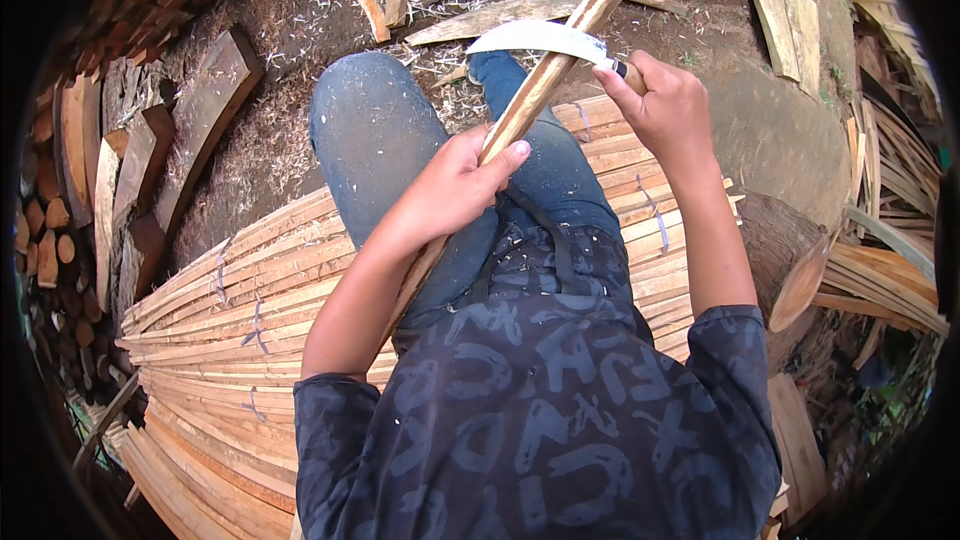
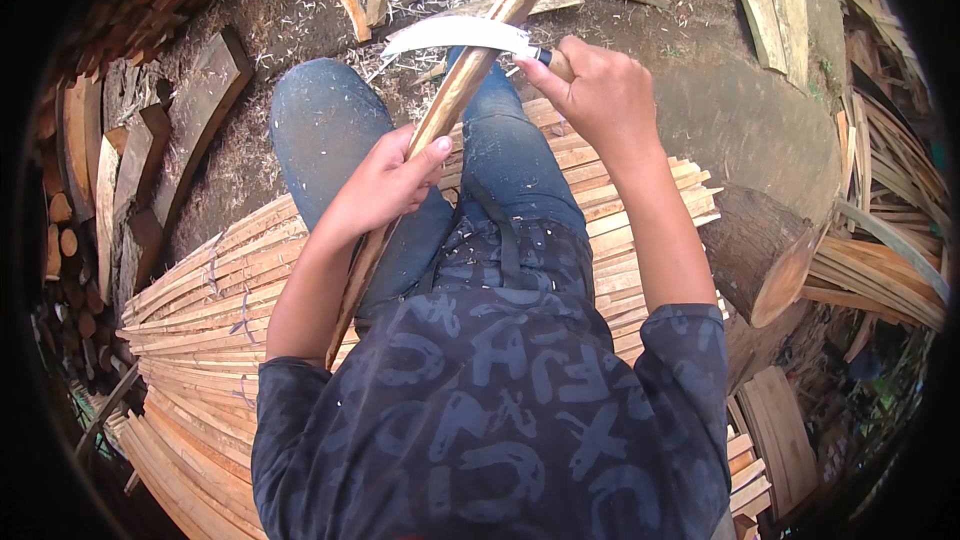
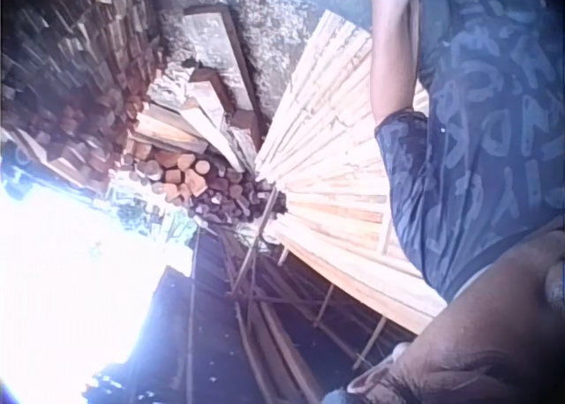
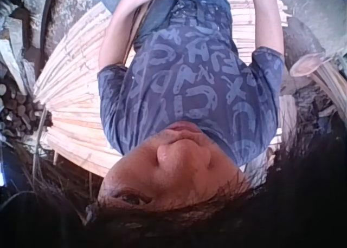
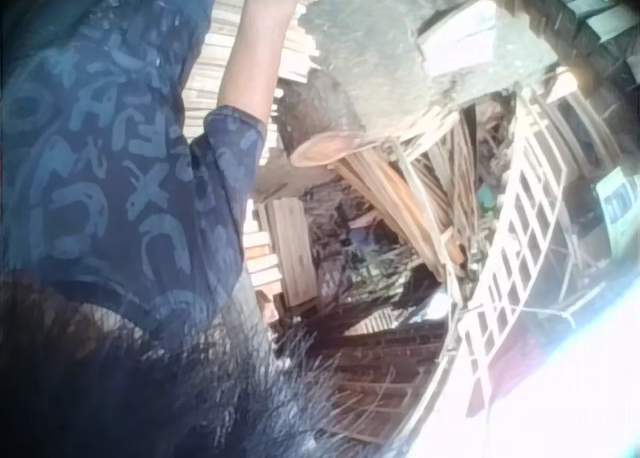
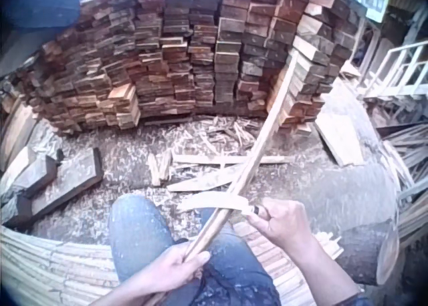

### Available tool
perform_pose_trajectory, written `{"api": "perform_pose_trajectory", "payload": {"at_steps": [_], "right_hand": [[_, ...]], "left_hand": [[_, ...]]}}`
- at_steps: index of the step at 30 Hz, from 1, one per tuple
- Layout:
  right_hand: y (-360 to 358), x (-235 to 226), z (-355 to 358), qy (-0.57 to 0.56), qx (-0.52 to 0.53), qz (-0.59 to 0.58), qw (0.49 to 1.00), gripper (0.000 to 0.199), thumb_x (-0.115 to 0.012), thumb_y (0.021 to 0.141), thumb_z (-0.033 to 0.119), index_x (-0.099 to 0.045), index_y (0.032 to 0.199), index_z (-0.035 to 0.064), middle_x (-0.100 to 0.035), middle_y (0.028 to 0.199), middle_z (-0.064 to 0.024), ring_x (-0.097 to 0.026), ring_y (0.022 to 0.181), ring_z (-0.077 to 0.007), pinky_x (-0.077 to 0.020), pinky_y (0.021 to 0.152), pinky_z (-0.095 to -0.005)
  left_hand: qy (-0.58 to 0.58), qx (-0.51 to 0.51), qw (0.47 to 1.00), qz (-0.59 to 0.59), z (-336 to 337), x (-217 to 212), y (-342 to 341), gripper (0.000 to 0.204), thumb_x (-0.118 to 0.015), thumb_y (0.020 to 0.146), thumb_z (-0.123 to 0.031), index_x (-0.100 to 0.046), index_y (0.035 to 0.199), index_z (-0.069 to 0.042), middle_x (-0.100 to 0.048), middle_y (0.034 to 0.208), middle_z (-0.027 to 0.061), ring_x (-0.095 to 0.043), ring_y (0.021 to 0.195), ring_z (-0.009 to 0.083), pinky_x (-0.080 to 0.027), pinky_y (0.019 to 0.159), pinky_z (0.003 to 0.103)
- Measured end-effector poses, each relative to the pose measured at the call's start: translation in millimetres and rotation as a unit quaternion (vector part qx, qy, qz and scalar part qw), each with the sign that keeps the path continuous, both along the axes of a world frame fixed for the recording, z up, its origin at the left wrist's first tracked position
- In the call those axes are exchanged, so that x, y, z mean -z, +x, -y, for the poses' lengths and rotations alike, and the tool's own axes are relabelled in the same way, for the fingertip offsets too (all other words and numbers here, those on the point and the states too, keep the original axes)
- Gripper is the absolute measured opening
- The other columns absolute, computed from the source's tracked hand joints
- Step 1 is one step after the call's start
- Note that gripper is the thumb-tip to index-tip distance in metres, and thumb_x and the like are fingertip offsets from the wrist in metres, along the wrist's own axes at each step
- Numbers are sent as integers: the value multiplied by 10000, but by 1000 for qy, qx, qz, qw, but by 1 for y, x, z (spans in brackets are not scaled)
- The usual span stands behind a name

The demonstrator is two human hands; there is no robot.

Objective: The person sits on the ground and uses a curved knife to shave a long, thin piece of wood held between their legs. They repeatedly scrape the blade along the wood's surface to remove thin layers, creating wood shavings.

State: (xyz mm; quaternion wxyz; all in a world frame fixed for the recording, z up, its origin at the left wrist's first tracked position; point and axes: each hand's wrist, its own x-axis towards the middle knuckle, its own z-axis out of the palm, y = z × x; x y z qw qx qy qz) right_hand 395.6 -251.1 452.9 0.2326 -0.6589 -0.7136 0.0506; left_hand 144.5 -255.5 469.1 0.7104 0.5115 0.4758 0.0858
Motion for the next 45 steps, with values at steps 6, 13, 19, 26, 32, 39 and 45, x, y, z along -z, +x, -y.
{"api": "perform_pose_trajectory", "payload": {"at_steps": [6, 13, 19, 26, 32, 39, 45], "right_hand": [[-3, 3, -24, -41, 50, 13, 998, 546, -611, 845, 555, -562, 615, 62, -569, 523, -138, -614, 523, -326, -480, 481, -413], [-32, -16, -51, -95, 48, -169, 980, 549, -607, 867, 511, -577, 621, 22, -559, 551, -185, -585, 553, -389, -451, 512, -428], [-52, -5, -68, -119, 10, -105, 987, 551, -595, 868, 526, -607, 644, 23, -580, 578, -202, -603, 590, -398, -478, 546, -440], [-56, 2, -62, -131, -3, -71, 989, 543, -612, 869, 494, -593, 634, 4, -574, 578, -211, -582, 562, -405, -463, 531, -438], [-63, -7, -12, -166, -52, -84, 981, 490, -664, 855, 430, -552, 630, 9, -520, 524, -176, -547, 480, -351, -415, 471, -408], [-77, 11, -6, -90, -76, -1, 993, 480, -688, 835, 436, -539, 619, 34, -539, 526, -136, -555, 460, -298, -423, 454, -380], [-18, 9, -58, -83, 108, -17, 991, 529, -643, 865, 480, -545, 607, 28, -510, 486, -140, -534, 438, -290, -395, 443, -372]], "left_hand": [[52, -23, 998, 25, -15, 15, 5, 237, -555, 970, -292, -499, 1001, -64, -431, 687, -55, -390, 518, 21, -349, 433, 203], [302, -34, 949, -80, -17, 4, -2, 360, -664, 855, -157, -503, 1126, 15, -564, 876, 156, -567, 799, 271, -467, 724, 366], [477, -44, 845, -238, -5, -6, -24, 468, -714, 788, -178, -501, 1168, -5, -480, 1095, 182, -450, 1071, 338, -348, 945, 428], [399, -105, 876, -248, 33, 5, -57, 431, -739, 780, -260, -507, 1042, -8, -490, 939, 147, -494, 884, 308, -413, 824, 396], [285, -45, 895, -340, 57, -9, -79, 416, -761, 747, -377, -569, 936, -61, -550, 789, 93, -582, 722, 277, -467, 582, 397], [393, -84, 858, -321, 76, 22, -80, 363, -682, 826, -274, -545, 1052, -24, -476, 861, 125, -556, 761, 310, -454, 589, 410], [362, -77, 888, -273, 74, 26, -86, 390, -647, 850, -202, -479, 1113, 32, -483, 923, 198, -536, 806, 402, -435, 666, 463]]}}
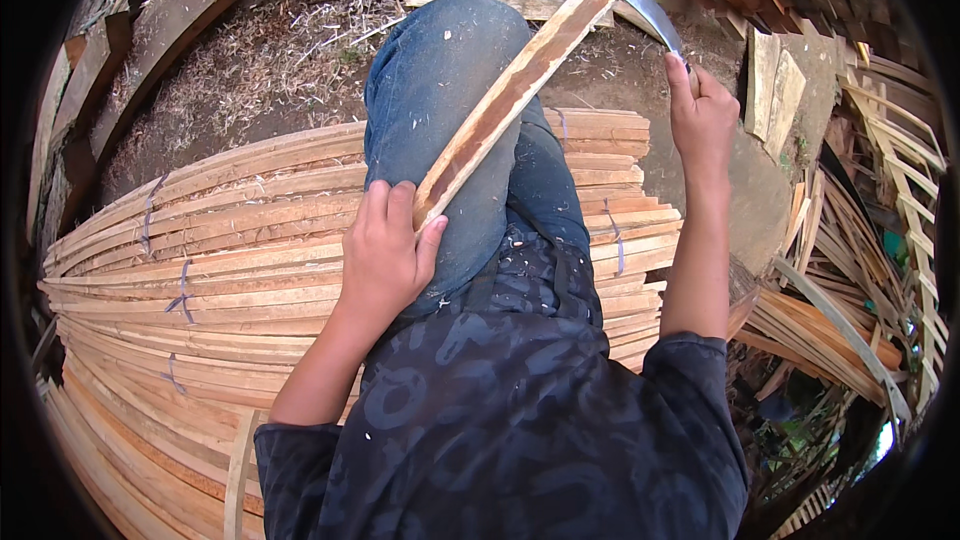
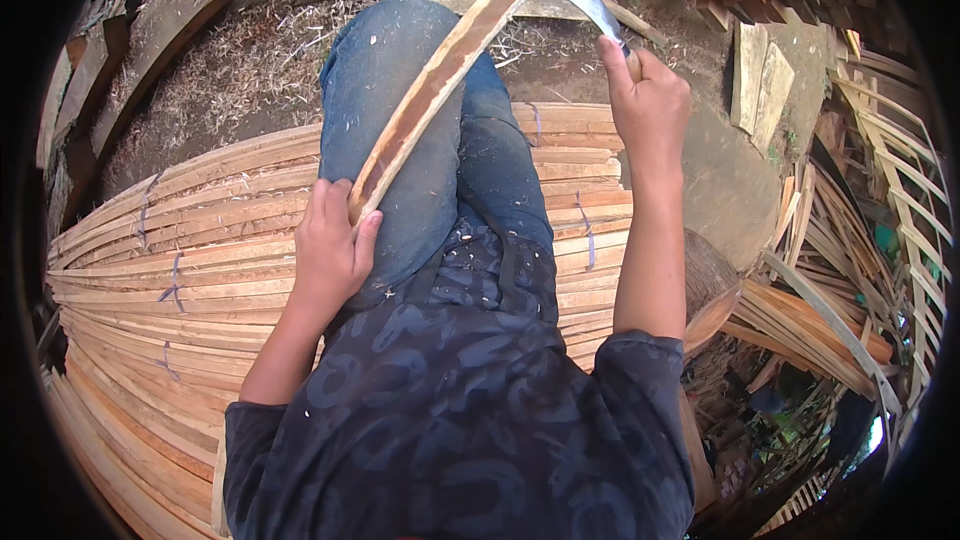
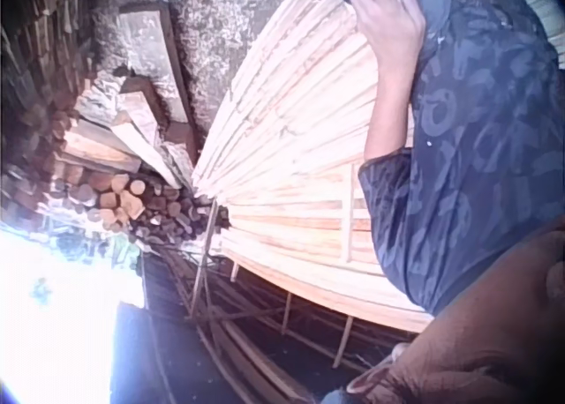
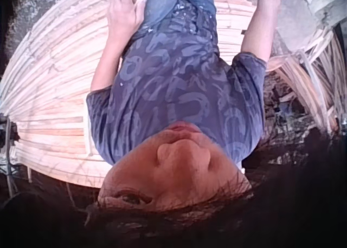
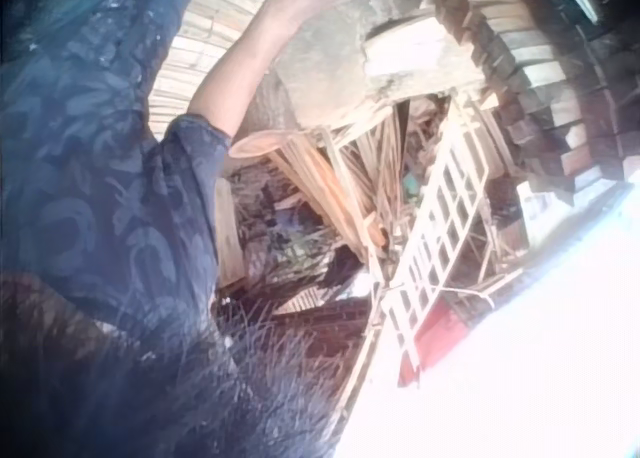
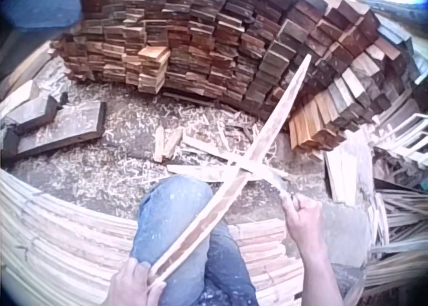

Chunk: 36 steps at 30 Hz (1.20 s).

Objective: The person sits on the ground and uses a curved knife to shave a long, thin piece of wood held between their legs. They repeatedly scrape the blade along the wood's surface to remove thin layers, creating wood shavings.

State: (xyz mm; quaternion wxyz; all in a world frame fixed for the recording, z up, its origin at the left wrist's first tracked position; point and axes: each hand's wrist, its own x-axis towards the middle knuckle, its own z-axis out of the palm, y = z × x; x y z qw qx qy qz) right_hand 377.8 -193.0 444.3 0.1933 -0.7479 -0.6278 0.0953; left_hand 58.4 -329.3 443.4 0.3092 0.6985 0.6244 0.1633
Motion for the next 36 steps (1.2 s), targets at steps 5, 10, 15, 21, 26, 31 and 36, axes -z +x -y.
{"api": "perform_pose_trajectory", "payload": {"at_steps": [5, 10, 15, 21, 26, 31, 36], "right_hand": [[-43, 9, 31, 27, -174, -3, 984, 529, -642, 851, 511, -560, 612, 46, -521, 479, -119, -543, 431, -301, -439, 453, -387], [-31, 22, -2, 33, -144, 23, 989, 564, -638, 833, 550, -551, 581, 54, -527, 473, -111, -552, 442, -301, -447, 449, -385], [-35, 16, -11, 26, -121, 19, 992, 577, -627, 834, 562, -557, 569, 53, -531, 473, -124, -567, 459, -314, -452, 459, -395], [-61, -1, 12, -21, -207, 60, 976, 596, -595, 831, 601, -580, 588, 57, -576, 516, -141, -623, 522, -326, -498, 495, -409], [-14, -8, -41, -49, -61, 8, 997, 636, -592, 834, 605, -589, 597, 14, -558, 514, -160, -586, 513, -332, -470, 522, -416], [-33, -15, -14, -83, -117, 51, 988, 636, -590, 839, 604, -613, 617, 8, -567, 529, -162, -580, 521, -345, -466, 528, -419], [-43, -1, -2, -44, -193, 70, 978, 635, -579, 837, 619, -600, 600, 30, -566, 533, -159, -583, 534, -342, -466, 533, -424]], "left_hand": [[12, 7, 1000, 8, -7, 3, -5, 402, -696, 817, -250, -503, 1061, 4, -483, 891, 158, -554, 773, 359, -455, 642, 431], [2, 5, 999, 36, -10, 3, -9, 366, -686, 823, -212, -497, 1046, 10, -491, 878, 181, -556, 760, 380, -450, 645, 448], [-7, 13, 999, 44, -14, 6, -13, 349, -678, 825, -198, -499, 1035, 17, -487, 878, 183, -548, 761, 385, -444, 651, 448], [-1, 4, 1000, 23, -10, 6, -8, 353, -676, 823, -196, -509, 1043, 24, -483, 881, 182, -541, 760, 384, -442, 656, 443], [9, 2, 1000, 14, -11, 4, -7, 365, -682, 817, -201, -514, 1051, 23, -481, 881, 177, -541, 761, 378, -447, 656, 439], [19, -4, 1000, -3, -6, 6, -4, 375, -692, 806, -206, -515, 1051, 16, -479, 875, 167, -546, 763, 370, -452, 649, 436], [21, -8, 1000, -3, -7, 8, -4, 376, -694, 805, -212, -515, 1050, 11, -478, 876, 164, -550, 765, 360, -455, 638, 431]]}}
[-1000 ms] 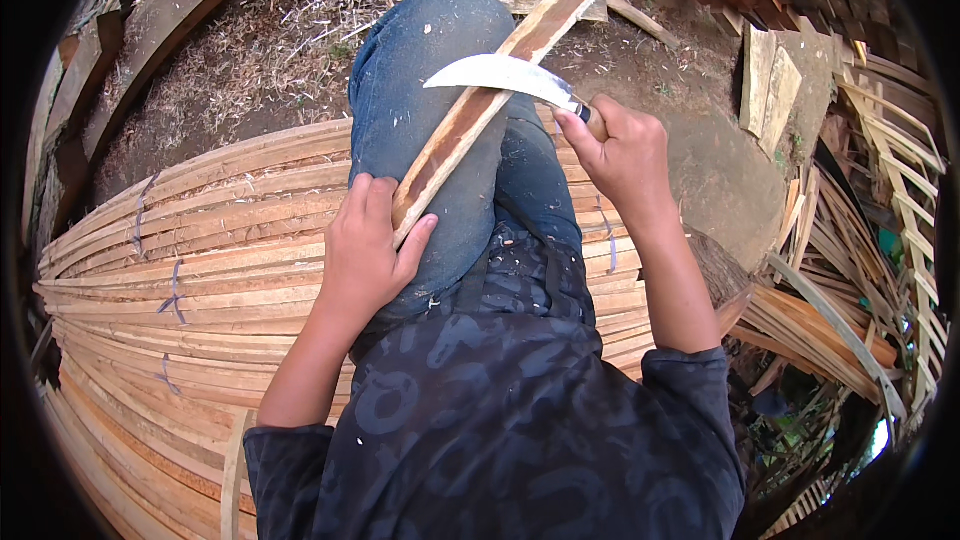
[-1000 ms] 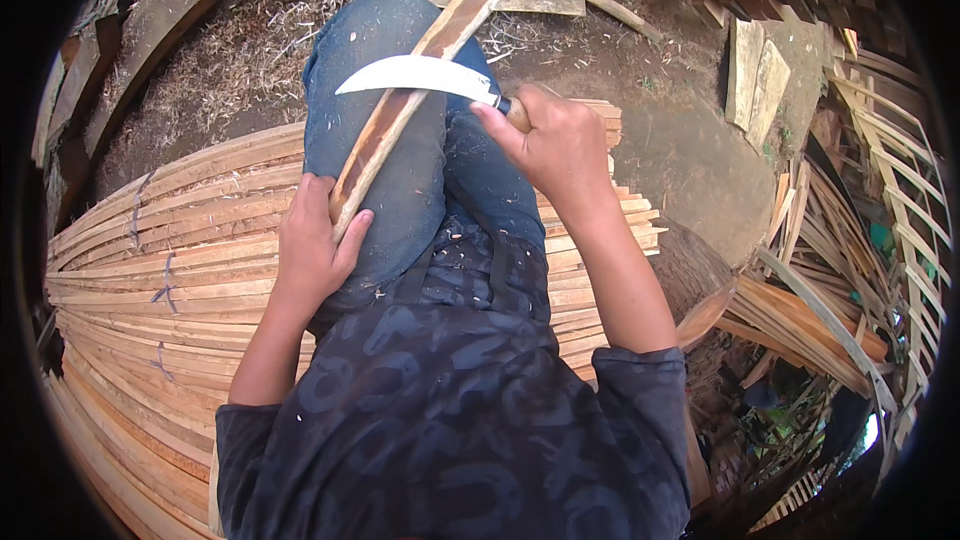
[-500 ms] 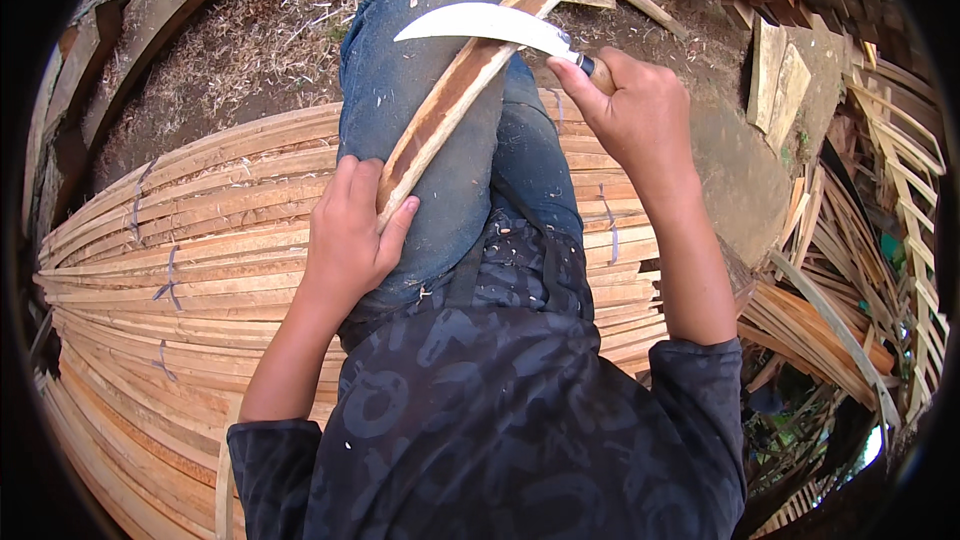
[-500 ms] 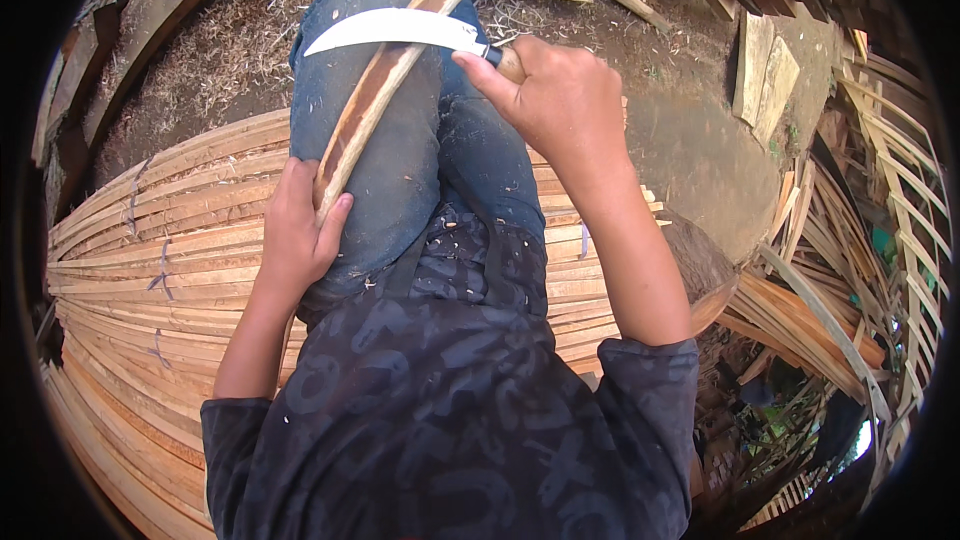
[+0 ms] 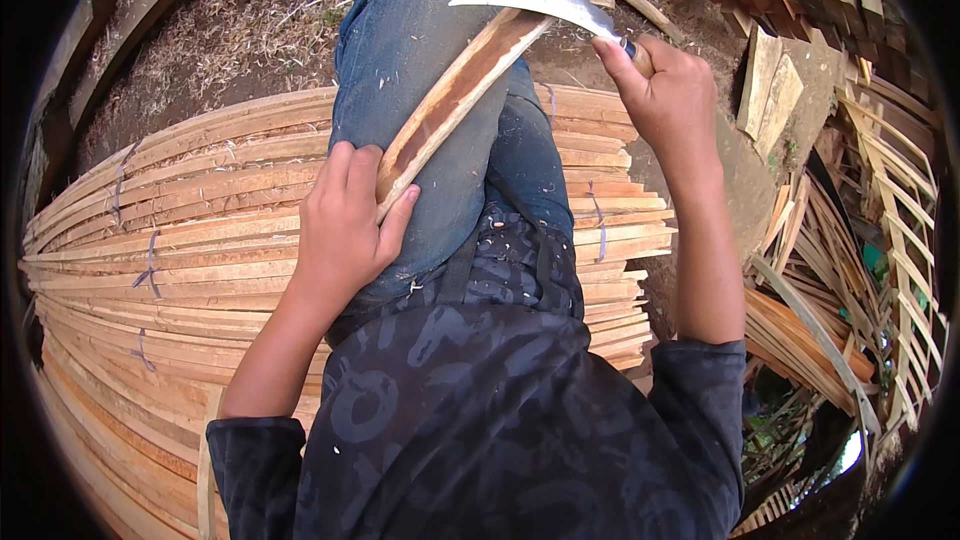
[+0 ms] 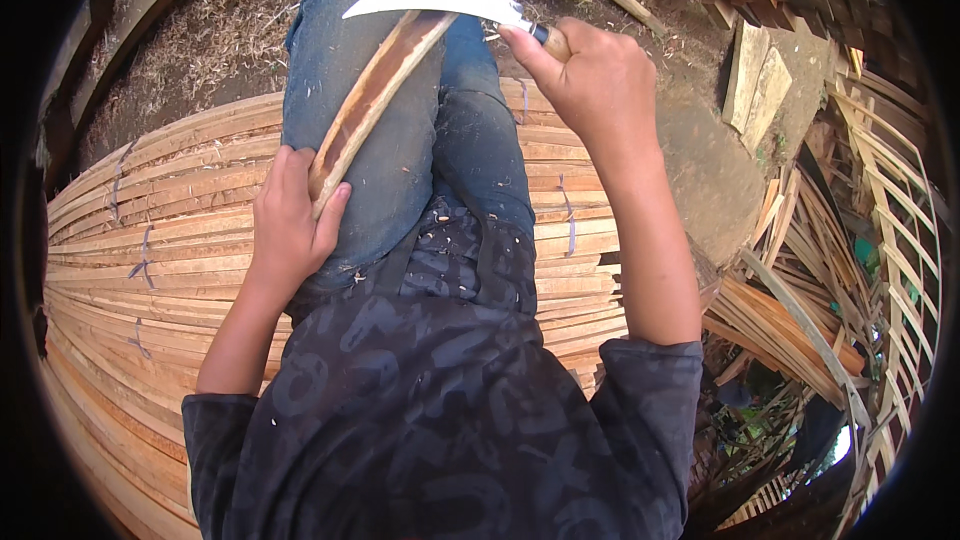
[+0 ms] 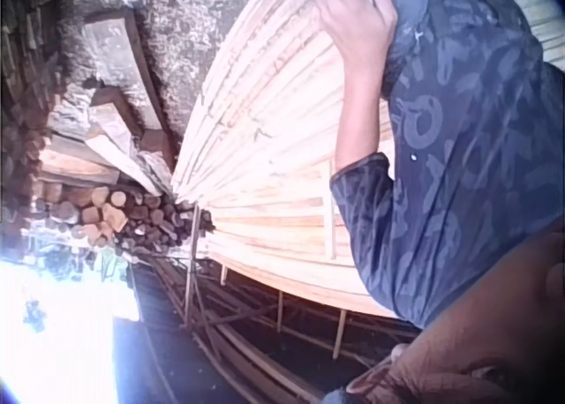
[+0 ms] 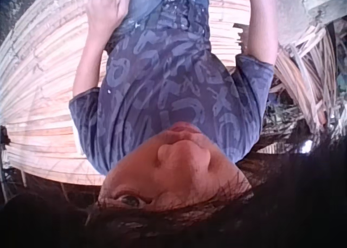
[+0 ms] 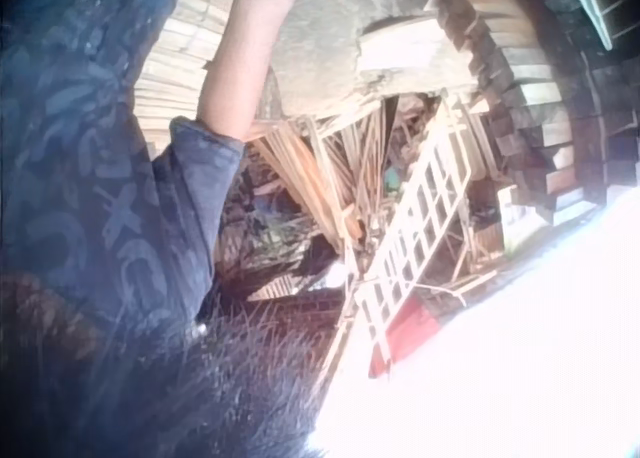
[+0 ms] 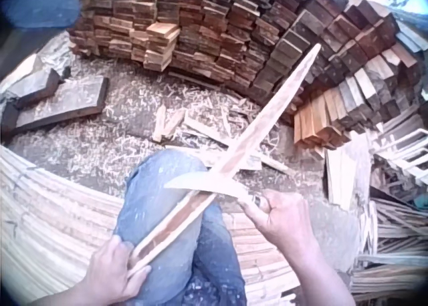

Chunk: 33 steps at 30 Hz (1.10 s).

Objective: The person sits on the ground and uses a curved knife to shave a long, thin piece of wood held between their legs. They repeatedly scrape the blade along the wood's surface to remove thin layers, creating wood shavings.

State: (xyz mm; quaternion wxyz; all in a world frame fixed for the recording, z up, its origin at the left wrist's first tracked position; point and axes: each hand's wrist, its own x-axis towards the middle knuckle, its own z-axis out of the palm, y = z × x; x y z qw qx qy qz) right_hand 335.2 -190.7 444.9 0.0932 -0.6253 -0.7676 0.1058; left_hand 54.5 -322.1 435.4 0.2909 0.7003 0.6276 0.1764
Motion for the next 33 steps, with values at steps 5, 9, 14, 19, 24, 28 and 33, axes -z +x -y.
{"api": "perform_pose_trajectory", "payload": {"at_steps": [5, 9, 14, 19, 24, 28, 33], "right_hand": [[45, -2, -38, 7, 115, 22, 993, 664, -567, 838, 633, -567, 568, 27, -548, 527, -151, -578, 540, -331, -455, 538, -420], [30, -16, -19, -56, 136, -17, 989, 648, -595, 842, 597, -587, 581, 4, -558, 535, -166, -568, 506, -345, -451, 520, -416], [-5, -6, 13, -19, 45, -1, 999, 626, -601, 840, 591, -596, 588, 18, -547, 504, -152, -570, 499, -336, -458, 507, -397], [32, 9, -24, 32, 103, 10, 994, 660, -579, 821, 648, -590, 582, 32, -551, 518, -135, -577, 528, -347, -468, 530, -406], [48, 8, -39, 74, 139, 57, 986, 675, -535, 834, 667, -609, 619, 31, -595, 588, -161, -609, 612, -358, -479, 588, -422], [32, -2, -23, -9, 145, 10, 989, 640, -565, 834, 639, -608, 614, 40, -576, 536, -149, -604, 545, -351, -475, 531, -419], [-6, 0, 15, 26, 18, 14, 999, 614, -593, 836, 608, -601, 605, 38, -559, 502, -135, -577, 479, -311, -464, 495, -391]], "left_hand": [[16, 3, 1000, -5, 0, 0, 1, 371, -690, 810, -218, -516, 1045, 11, -479, 881, 161, -552, 780, 355, -456, 635, 434], [14, 2, 1000, -7, 2, -1, 3, 367, -684, 814, -220, -515, 1045, 9, -480, 887, 160, -553, 793, 352, -459, 641, 435], [14, 1, 1000, -4, 3, 4, 1, 369, -680, 819, -232, -516, 1048, 6, -482, 896, 156, -556, 799, 351, -464, 644, 432], [11, -5, 1000, -4, 2, 1, 2, 371, -671, 829, -244, -514, 1057, 3, -486, 900, 155, -557, 807, 348, -466, 641, 430], [26, 1, 1000, -3, -1, 1, 5, 359, -664, 833, -245, -515, 1050, 0, -481, 895, 153, -553, 810, 343, -465, 640, 432], [18, -1, 1000, -14, 0, 1, 6, 353, -660, 833, -245, -515, 1042, -1, -476, 889, 150, -550, 806, 341, -464, 639, 434], [15, -4, 1000, -12, 2, 3, 5, 359, -663, 830, -238, -510, 1049, 2, -478, 901, 158, -550, 813, 345, -462, 642, 438]]}}
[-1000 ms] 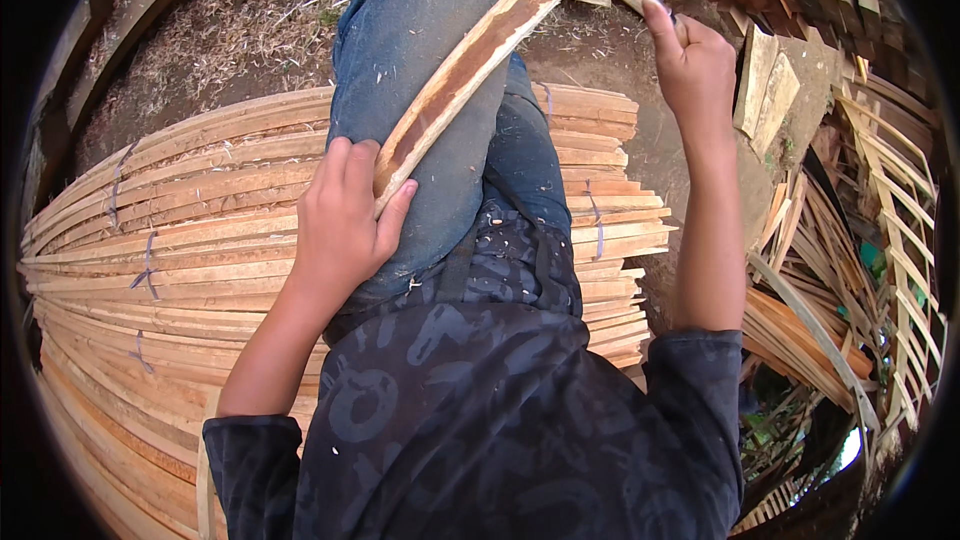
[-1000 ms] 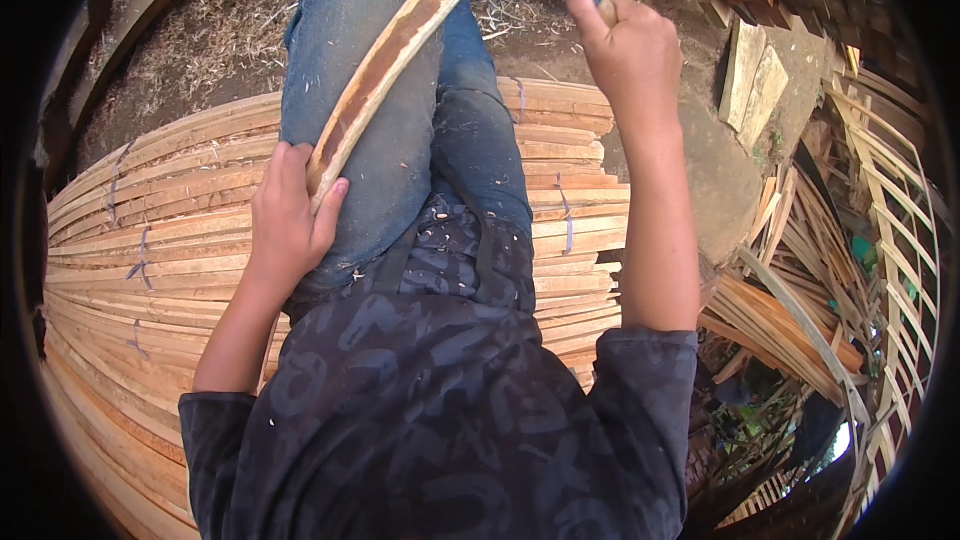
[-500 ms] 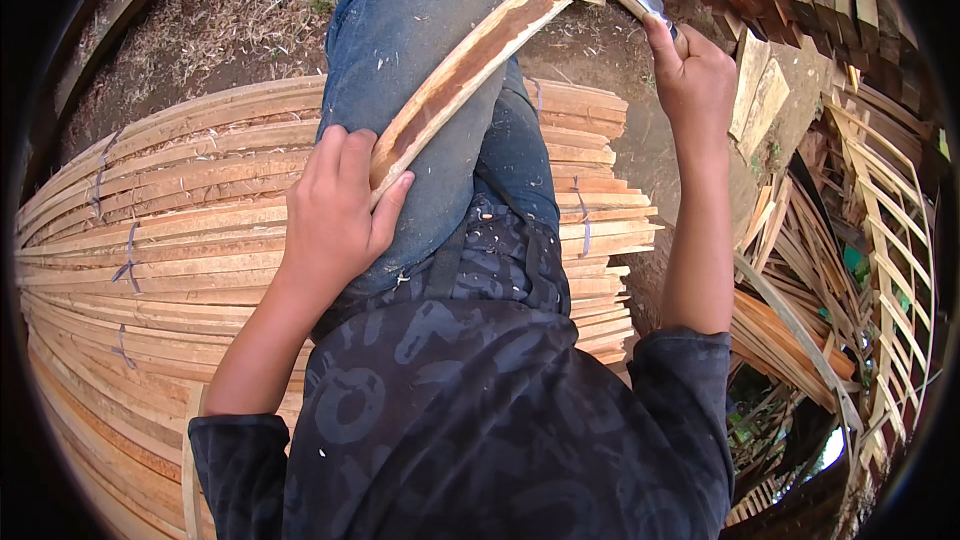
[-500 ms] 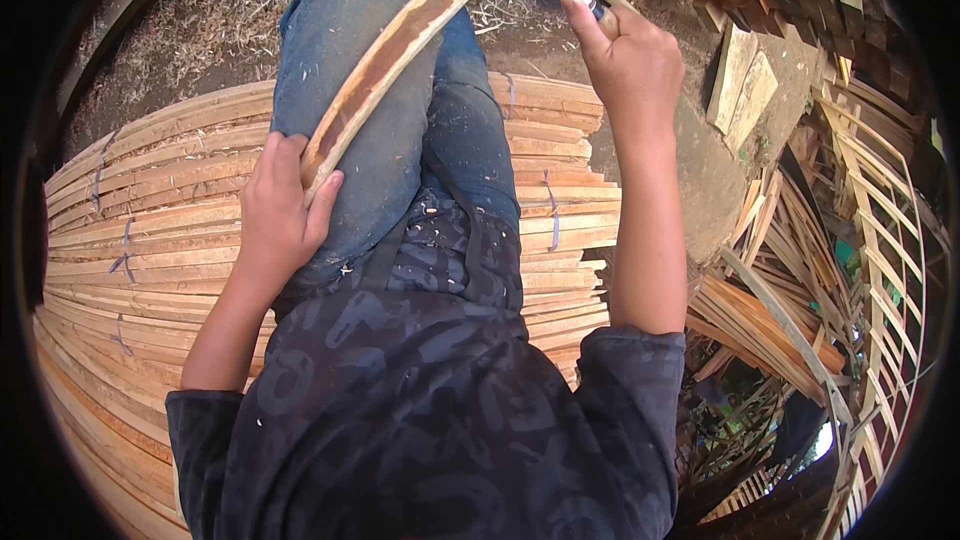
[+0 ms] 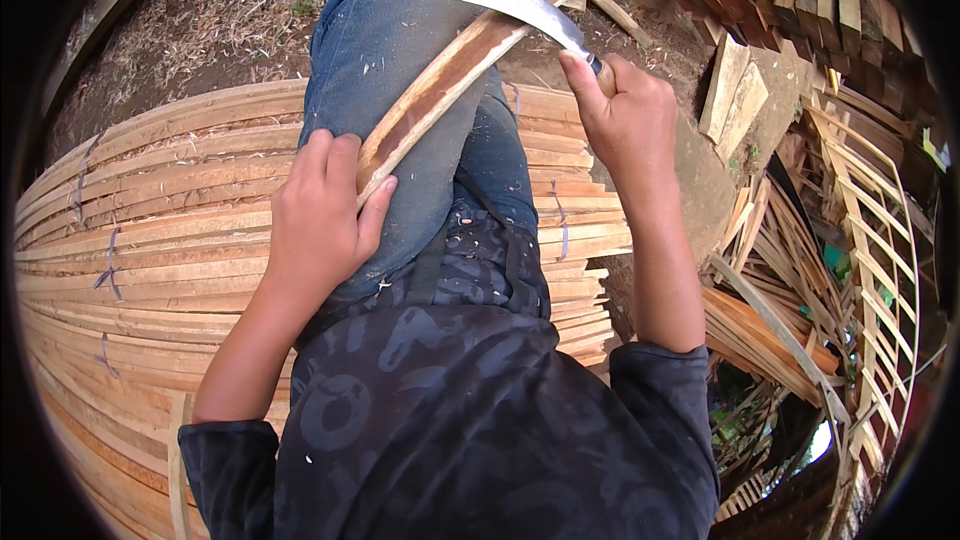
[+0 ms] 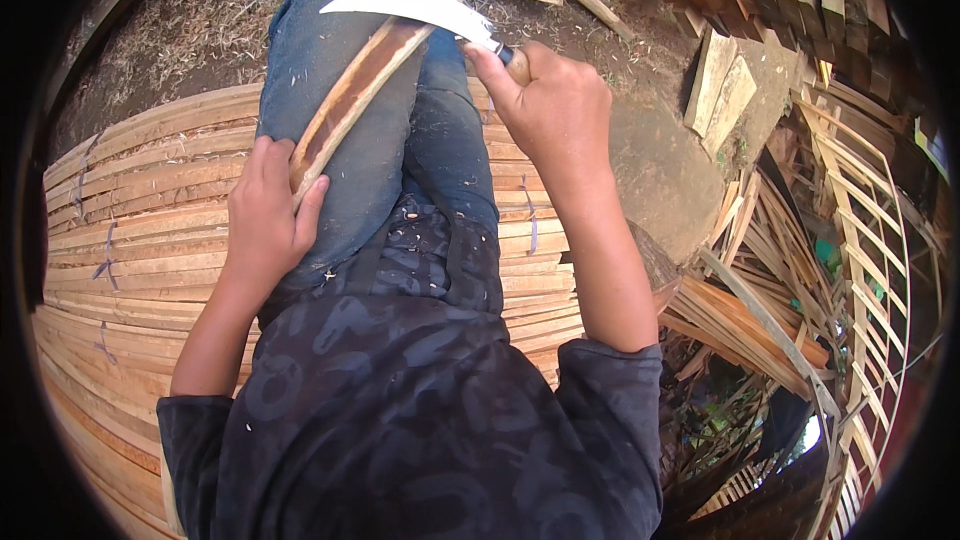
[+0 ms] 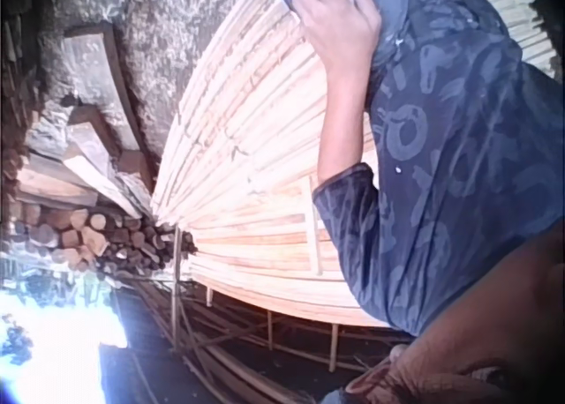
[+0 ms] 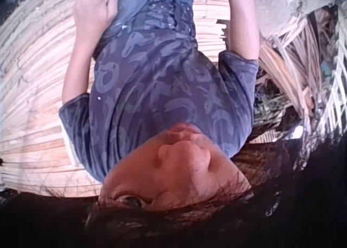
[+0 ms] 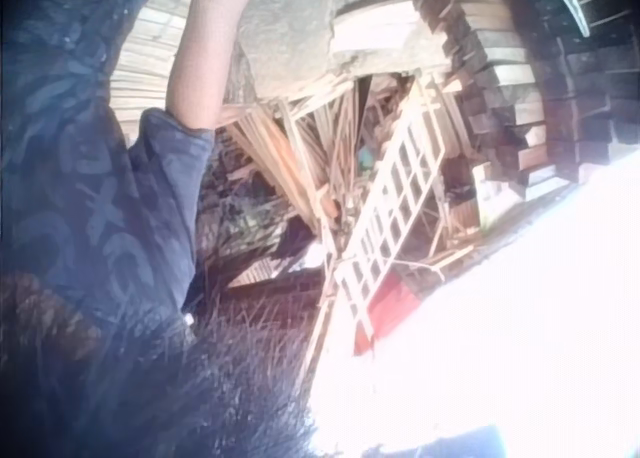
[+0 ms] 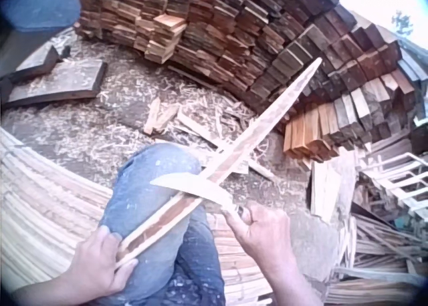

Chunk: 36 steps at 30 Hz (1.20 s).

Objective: The person sits on the ground and uses a curved knife to shave a long, thin piece of wood held between their legs. They repeatedly scrape the blade along the wood's surface to remove thin layers, creating wood shavings.

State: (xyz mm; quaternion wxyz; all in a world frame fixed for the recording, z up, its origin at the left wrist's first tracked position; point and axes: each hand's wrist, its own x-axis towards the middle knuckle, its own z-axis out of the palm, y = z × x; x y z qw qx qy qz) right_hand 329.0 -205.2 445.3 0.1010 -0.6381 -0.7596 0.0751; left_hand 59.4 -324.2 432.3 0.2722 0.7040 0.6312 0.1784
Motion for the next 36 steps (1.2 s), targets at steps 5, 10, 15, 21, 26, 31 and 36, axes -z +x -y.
{"api": "perform_pose_trajectory", "payload": {"at_steps": [5, 10, 15, 21, 26, 31, 36], "right_hand": [[54, 12, -54, 77, 23, 33, 996, 635, -568, 860, 597, -585, 583, 26, -556, 508, -149, -589, 500, -315, -464, 506, -401], [24, -1, -36, 33, 25, 6, 999, 612, -570, 874, 574, -575, 570, 42, -553, 495, -134, -592, 473, -287, -463, 480, -374], [15, 5, -26, 71, -90, 56, 992, 583, -585, 872, 560, -563, 580, 56, -526, 460, -105, -555, 422, -241, -454, 447, -333], [34, 7, -52, 2, 59, -41, 997, 654, -562, 866, 611, -550, 540, 44, -537, 459, -104, -566, 434, -258, -455, 448, -357], [32, 10, -55, 12, 0, 9, 1000, 640, -557, 856, 633, -528, 542, 76, -518, 457, -63, -549, 409, -199, -450, 428, -342], [82, -13, -96, 49, 145, -1, 988, 633, -530, 902, 566, -587, 588, 20, -571, 503, -108, -584, 464, -235, -449, 479, -369], [5, -2, -30, 80, -178, 42, 980, 625, -551, 875, 605, -507, 553, 72, -493, 443, -55, -538, 401, -168, -428, 412, -304]], "left_hand": [[-7, -2, 1000, 0, 1, -3, 0, 357, -664, 828, -227, -508, 1047, 7, -480, 909, 161, -548, 824, 351, -461, 646, 439], [6, 0, 1000, 1, -2, 0, 2, 363, -664, 827, -225, -502, 1047, 14, -478, 905, 161, -545, 823, 356, -461, 651, 437], [1, -2, 1000, 3, -1, -1, 3, 347, -664, 826, -225, -500, 1025, 7, -471, 894, 161, -543, 816, 355, -462, 649, 436], [6, 6, 1000, -2, -3, -1, 4, 347, -660, 828, -228, -498, 1025, 7, -469, 889, 158, -540, 814, 350, -460, 644, 438], [7, 3, 1000, -2, -2, 0, 5, 350, -659, 828, -232, -498, 1028, 7, -470, 884, 157, -539, 811, 345, -462, 634, 437], [-2, 14, 1000, -1, -3, -3, 6, 348, -649, 827, -187, -490, 1058, 20, -477, 900, 183, -536, 785, 380, -449, 651, 448], [-21, 8, 1000, 10, -2, -4, 2, 358, -642, 829, -176, -486, 1076, 29, -483, 900, 194, -533, 796, 396, -443, 676, 450]]}}
